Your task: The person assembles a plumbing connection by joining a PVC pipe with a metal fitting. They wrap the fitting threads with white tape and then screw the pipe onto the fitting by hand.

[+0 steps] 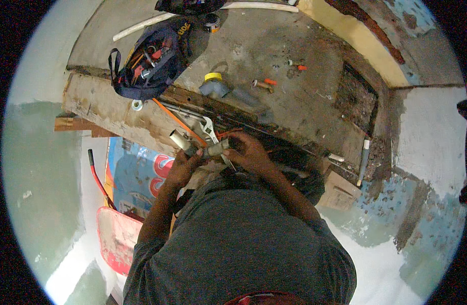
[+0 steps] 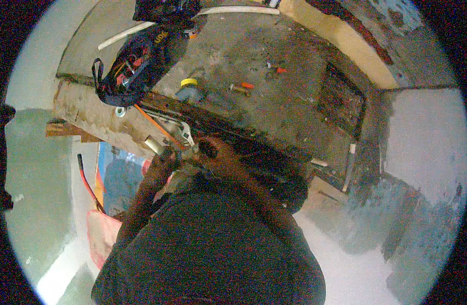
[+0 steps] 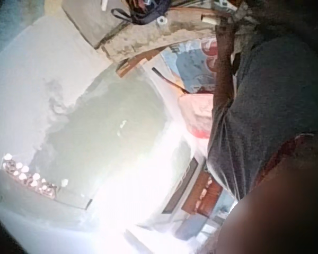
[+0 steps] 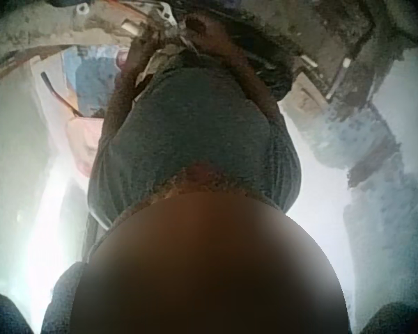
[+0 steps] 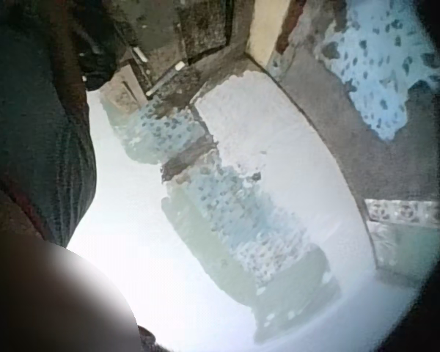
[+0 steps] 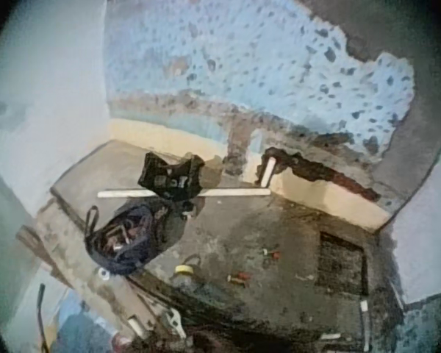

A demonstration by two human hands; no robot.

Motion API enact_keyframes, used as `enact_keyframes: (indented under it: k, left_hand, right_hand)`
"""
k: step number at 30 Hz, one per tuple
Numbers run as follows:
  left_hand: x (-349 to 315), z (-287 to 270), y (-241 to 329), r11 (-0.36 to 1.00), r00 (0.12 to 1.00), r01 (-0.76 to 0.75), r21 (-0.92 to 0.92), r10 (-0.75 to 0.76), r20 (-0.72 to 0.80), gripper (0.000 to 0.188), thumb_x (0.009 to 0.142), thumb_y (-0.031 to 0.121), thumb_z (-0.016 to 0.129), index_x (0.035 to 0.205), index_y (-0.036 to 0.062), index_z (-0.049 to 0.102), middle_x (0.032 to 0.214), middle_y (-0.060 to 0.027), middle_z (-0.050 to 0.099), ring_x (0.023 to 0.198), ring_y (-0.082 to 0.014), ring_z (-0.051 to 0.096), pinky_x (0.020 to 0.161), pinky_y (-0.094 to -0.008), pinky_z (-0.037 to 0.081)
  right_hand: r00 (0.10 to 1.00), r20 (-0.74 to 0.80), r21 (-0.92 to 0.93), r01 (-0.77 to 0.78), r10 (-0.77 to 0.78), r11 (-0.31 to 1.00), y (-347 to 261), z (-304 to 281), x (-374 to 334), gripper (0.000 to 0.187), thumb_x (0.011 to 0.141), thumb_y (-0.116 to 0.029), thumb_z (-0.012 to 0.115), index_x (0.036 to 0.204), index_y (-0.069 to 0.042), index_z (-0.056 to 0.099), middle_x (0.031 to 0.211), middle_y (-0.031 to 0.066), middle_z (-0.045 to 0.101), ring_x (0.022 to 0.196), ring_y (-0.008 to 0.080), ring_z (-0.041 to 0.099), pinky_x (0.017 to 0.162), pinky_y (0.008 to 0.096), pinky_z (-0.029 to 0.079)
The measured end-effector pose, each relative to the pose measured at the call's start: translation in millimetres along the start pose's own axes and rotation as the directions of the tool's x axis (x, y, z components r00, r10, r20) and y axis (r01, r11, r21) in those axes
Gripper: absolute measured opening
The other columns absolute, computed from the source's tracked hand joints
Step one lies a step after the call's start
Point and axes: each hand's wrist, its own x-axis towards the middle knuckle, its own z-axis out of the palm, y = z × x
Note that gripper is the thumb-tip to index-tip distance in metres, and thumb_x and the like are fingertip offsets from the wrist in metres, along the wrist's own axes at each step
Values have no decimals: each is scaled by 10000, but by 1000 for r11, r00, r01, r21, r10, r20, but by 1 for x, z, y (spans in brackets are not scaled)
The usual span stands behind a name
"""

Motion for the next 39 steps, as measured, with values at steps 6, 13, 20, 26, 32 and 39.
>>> enact_keyframes:
  k: [6,13,20,26,32,39]
  left_hand:
    - [-23,30,2,977,991,59,-207,-82,-107,502,1013,434,707,1219,-14,614,1059,-117,703,988,-209,702,853,-364,595]
    - [-35,35,-23,880,947,-77,-468,-81,-309,317,1053,306,665,1187,20,641,1058,-94,696,951,-240,711,829,-394,635]
    - [-29,-34,-71,938,883,-173,-301,12,-470,266,1003,241,704,1176,51,636,1070,-94,694,960,-240,693,846,-411,586]
    - [-26,-97,-42,968,849,-67,-240,-71,-523,183,966,157,673,1089,31,622,965,-94,722,895,-196,699,830,-376,568]
    - [-20,-143,-29,897,832,-203,-392,-53,-552,124,959,120,715,973,45,617,908,-77,730,820,-167,700,787,-343,574]
    - [-26,-177,-37,740,830,-250,-624,-168,-532,246,971,230,790,914,74,608,793,-44,674,731,-163,679,711,-348,575]
  right_hand:
    - [979,176,11,-112,108,994,27,-1,2,433,967,-207,762,1350,-53,633,1167,113,737,1016,184,715,912,355,584]
    - [944,323,-90,-33,60,995,26,14,24,445,983,-254,745,1371,-67,632,1194,108,743,976,206,723,854,366,586]
    - [999,31,-243,32,-25,970,-55,7,68,394,972,-342,742,1228,-43,725,1111,124,751,1025,254,710,928,389,548]
    - [886,-133,-279,397,-444,875,-145,35,173,276,991,-276,729,1153,-55,748,1050,109,756,946,236,714,873,375,556]
    - [812,249,-732,514,-527,447,-201,122,317,199,939,-214,726,1050,-50,733,1122,159,744,1057,370,706,883,470,562]
    - [926,326,-897,367,-192,246,-170,167,368,450,861,-313,798,1214,-81,643,1107,173,730,1090,405,690,919,506,557]
